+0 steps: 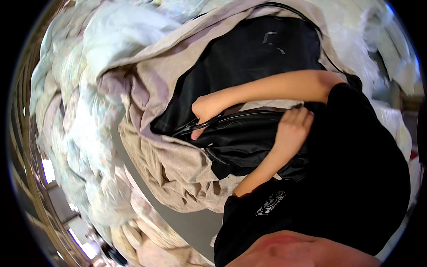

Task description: The person uses scissors to cut along the seam of a black fabric liner, then unfolds and separates pieces of a tan fabric cover from the black liner.

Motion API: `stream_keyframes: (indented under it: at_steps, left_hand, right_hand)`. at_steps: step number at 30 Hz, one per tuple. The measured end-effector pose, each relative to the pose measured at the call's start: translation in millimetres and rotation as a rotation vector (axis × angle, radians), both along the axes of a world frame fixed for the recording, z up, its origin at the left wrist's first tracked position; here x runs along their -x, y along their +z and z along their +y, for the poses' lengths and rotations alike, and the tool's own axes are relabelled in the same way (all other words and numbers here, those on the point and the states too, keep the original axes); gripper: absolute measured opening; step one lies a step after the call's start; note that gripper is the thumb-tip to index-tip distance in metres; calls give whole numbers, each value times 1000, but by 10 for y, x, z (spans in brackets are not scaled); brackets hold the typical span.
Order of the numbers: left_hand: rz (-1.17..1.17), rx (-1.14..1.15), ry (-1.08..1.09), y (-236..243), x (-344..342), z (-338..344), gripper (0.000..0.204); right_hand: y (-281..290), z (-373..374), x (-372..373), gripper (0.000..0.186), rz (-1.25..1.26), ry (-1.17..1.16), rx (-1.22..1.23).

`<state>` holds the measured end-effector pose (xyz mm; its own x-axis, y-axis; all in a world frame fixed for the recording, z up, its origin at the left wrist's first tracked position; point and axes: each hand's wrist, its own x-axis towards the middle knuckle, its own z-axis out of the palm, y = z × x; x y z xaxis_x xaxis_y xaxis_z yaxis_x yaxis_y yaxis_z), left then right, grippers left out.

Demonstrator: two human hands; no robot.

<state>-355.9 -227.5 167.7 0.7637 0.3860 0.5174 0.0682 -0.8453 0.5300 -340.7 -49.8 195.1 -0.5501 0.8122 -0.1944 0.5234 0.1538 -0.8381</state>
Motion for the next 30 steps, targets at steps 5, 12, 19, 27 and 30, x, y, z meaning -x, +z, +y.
stream_keyframes:
  at_steps: [5, 12, 19, 27, 30]
  left_hand:
    - [163, -37, 139, 68, 98, 121, 31]
    - [410, -43, 85, 496, 158, 418, 20]
    - [157, -233, 216, 337, -193, 989, 36]
    - [85, -264, 264, -59, 245, 1017, 51]
    - [71, -408, 748, 112, 1225, 973, 51]
  right_hand:
    - [165, -586, -1162, 74, -71, -47, -75]
    - [47, -2062, -2519, 32, 216, -742, 259]
    - [-638, -2523, -2509, 22, 367, -1146, -2]
    - [-1623, -2482, -3025, 33, 697, -1373, 194]
    - [-1532, -2432, -3170, 34, 298, -1224, -2]
